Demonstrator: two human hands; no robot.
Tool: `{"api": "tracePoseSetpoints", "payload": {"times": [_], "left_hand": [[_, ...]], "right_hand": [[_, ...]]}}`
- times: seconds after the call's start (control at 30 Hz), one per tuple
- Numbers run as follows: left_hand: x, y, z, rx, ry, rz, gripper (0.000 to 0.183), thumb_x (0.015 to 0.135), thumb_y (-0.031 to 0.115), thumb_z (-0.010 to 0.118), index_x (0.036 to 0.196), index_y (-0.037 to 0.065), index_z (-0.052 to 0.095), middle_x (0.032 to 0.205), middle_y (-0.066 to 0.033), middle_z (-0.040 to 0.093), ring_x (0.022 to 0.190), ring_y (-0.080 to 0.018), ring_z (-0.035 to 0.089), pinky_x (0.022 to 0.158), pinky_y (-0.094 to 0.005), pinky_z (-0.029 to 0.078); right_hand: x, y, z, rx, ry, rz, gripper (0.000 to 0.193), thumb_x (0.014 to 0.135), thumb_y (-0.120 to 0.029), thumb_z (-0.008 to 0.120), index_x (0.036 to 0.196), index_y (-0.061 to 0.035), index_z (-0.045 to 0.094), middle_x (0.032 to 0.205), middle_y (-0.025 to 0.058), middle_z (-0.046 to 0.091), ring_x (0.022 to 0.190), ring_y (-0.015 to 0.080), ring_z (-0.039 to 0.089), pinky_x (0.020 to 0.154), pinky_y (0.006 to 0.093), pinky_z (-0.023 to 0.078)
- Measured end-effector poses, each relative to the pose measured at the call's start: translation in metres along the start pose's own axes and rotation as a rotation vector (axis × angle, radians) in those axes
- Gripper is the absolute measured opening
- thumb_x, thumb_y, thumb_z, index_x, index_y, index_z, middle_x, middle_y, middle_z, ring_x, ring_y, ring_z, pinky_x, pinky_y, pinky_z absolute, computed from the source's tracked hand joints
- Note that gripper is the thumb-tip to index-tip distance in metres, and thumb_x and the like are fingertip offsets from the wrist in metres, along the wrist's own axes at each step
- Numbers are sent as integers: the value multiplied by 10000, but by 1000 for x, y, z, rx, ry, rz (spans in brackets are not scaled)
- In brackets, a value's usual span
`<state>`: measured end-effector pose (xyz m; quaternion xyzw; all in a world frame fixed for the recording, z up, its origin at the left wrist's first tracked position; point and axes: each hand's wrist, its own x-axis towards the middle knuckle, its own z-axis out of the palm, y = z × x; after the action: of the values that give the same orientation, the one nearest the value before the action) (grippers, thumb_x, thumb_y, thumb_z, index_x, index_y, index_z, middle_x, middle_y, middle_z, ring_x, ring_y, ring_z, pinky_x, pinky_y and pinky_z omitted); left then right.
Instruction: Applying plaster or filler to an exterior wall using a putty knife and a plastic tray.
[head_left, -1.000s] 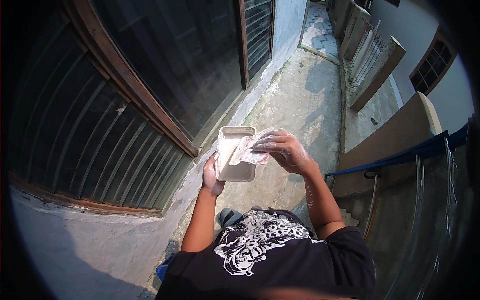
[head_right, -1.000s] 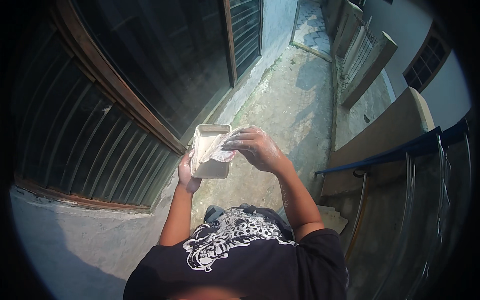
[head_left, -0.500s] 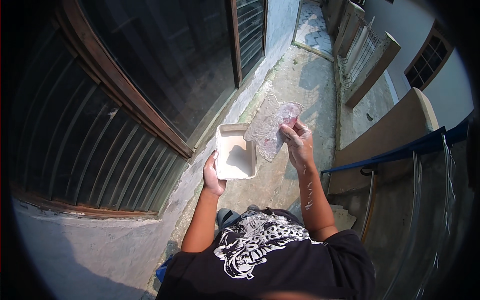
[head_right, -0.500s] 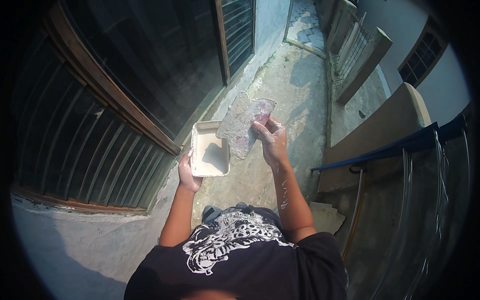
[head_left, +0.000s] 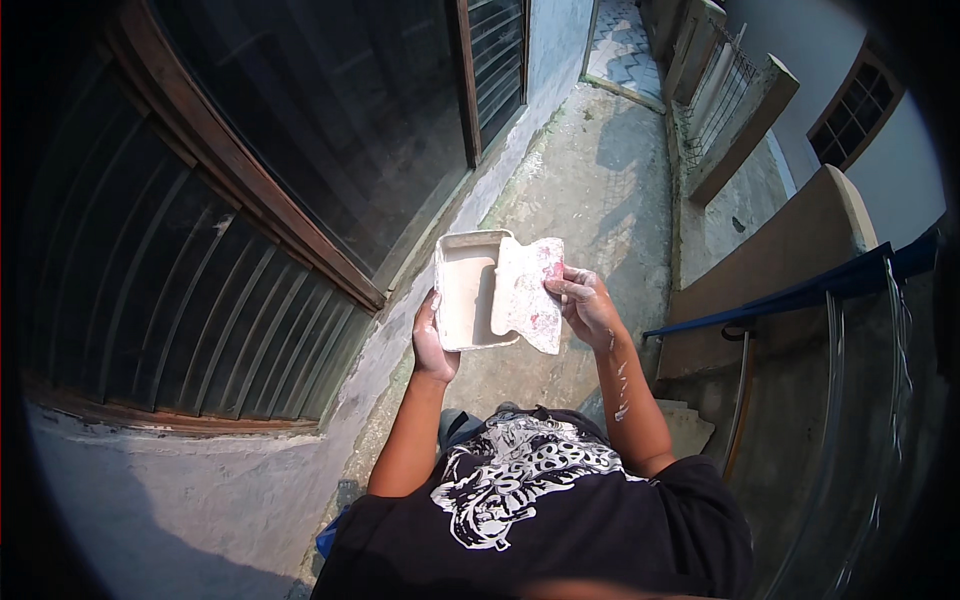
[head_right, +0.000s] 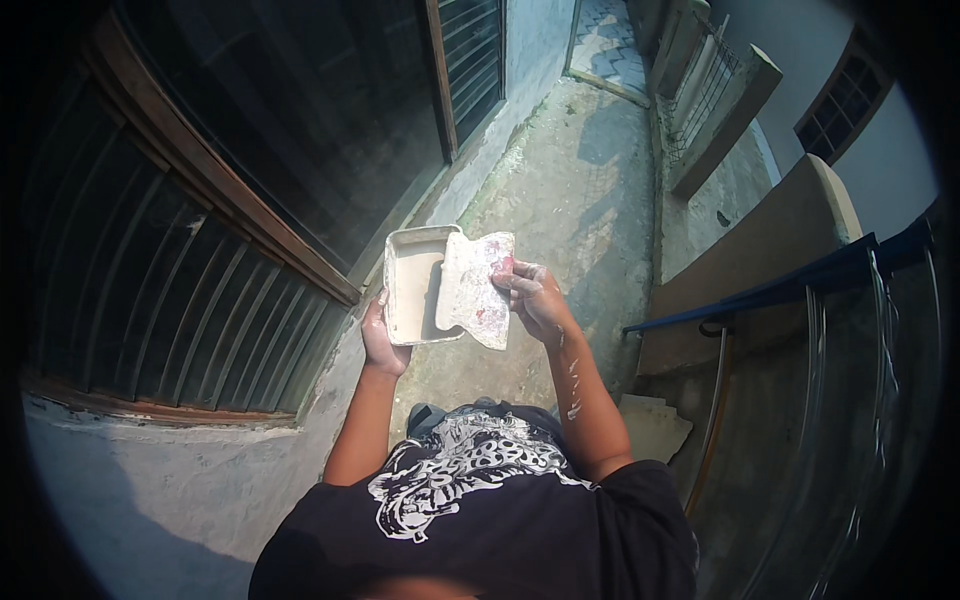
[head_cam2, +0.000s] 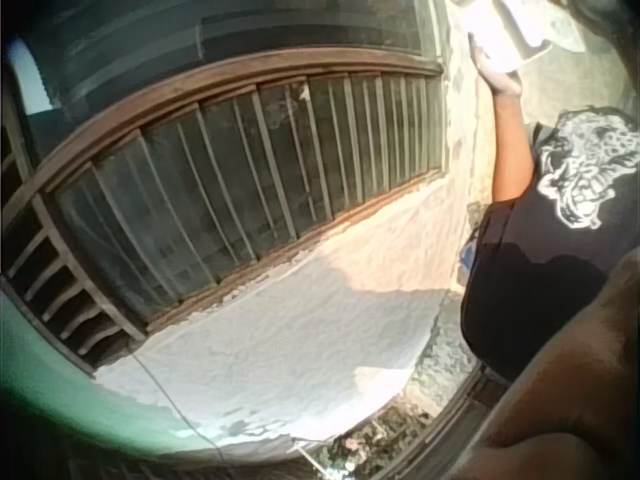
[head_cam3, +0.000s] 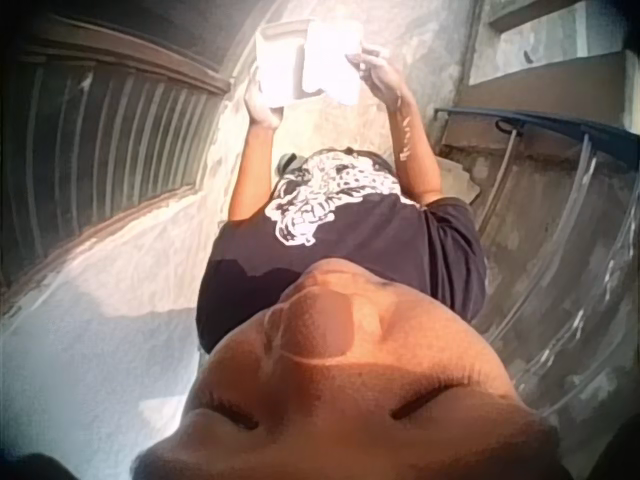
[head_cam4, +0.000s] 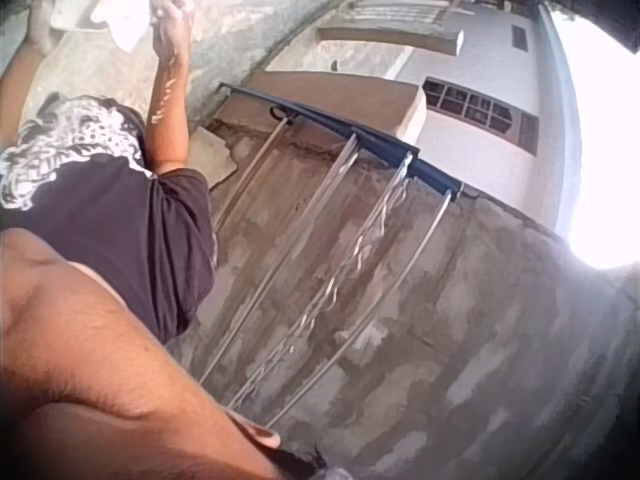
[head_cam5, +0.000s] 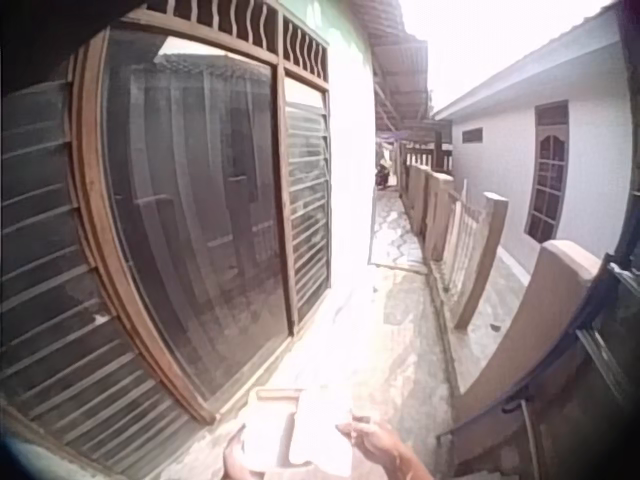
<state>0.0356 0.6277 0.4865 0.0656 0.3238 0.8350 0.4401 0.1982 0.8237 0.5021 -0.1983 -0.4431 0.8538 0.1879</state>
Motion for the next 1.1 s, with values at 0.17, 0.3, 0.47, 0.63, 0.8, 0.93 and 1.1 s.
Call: {"api": "tracePoseSetpoints", "payload": {"times": [0.17, 0.3, 0.47, 0.63, 0.8, 0.93, 1.1], "left_hand": [[-1, 2, -1, -8, -15, -19, 450, 998, 278, 408, 1340, 7, 519, 1284, -114, 617, 1160, -239, 600, 1015, -378, 451], [2, 5, -1, 11, -25, 0, 466, 997, 288, 406, 1352, 4, 508, 1290, -117, 612, 1165, -248, 598, 1027, -380, 445], [-3, 11, 1, 2, -3, 7, 480, 994, 304, 413, 1355, -1, 502, 1288, -117, 614, 1160, -254, 601, 1026, -386, 449], [-3, 17, -13, 29, 8, 14, 502, 1007, 322, 396, 1384, 3, 483, 1318, -130, 598, 1179, -273, 596, 1041, -407, 446], [-6, 22, -15, 2, 37, -15, 491, 998, 314, 408, 1357, -5, 507, 1289, -136, 616, 1159, -268, 609, 1030, -404, 457], [-5, 26, -26, 51, -50, -57, 478, 995, 310, 414, 1331, -11, 527, 1253, -139, 635, 1127, -265, 627, 1008, -394, 476], [-10, 25, -16, 109, 20, -88, 465, 992, 287, 412, 1315, -22, 536, 1226, -142, 648, 1096, -259, 642, 987, -385, 491]], "right_hand": [[-4, 0, -11, 56, 14, -37, 250, 886, -38, 652, 1114, 51, 606, 996, 57, 673, 893, 98, 639, 839, 219, 506], [-4, 3, -23, 64, 26, -32, 272, 895, -35, 637, 1145, 63, 592, 1007, 67, 676, 912, 113, 642, 841, 222, 510], [-11, -9, -14, 48, 124, -81, 312, 908, -34, 621, 1196, 76, 571, 1042, 96, 675, 939, 131, 646, 831, 228, 519], [-6, -6, -19, 132, 148, -137, 416, 939, -70, 622, 1313, 52, 485, 1083, 72, 643, 900, 117, 626, 798, 230, 516], [5, 3, -24, 49, 169, -104, 552, 963, -122, 624, 1442, -10, 375, 1185, 72, 611, 1047, 142, 604, 881, 307, 510], [14, 0, -4, 18, 180, -149, 605, 972, -144, 617, 1477, 2, 316, 1217, 94, 585, 1075, 176, 588, 904, 330, 504], [23, 5, 7, -6, 156, -226, 566, 995, -156, 589, 1479, -20, 329, 1261, 98, 568, 1135, 184, 557, 976, 345, 457]]}}
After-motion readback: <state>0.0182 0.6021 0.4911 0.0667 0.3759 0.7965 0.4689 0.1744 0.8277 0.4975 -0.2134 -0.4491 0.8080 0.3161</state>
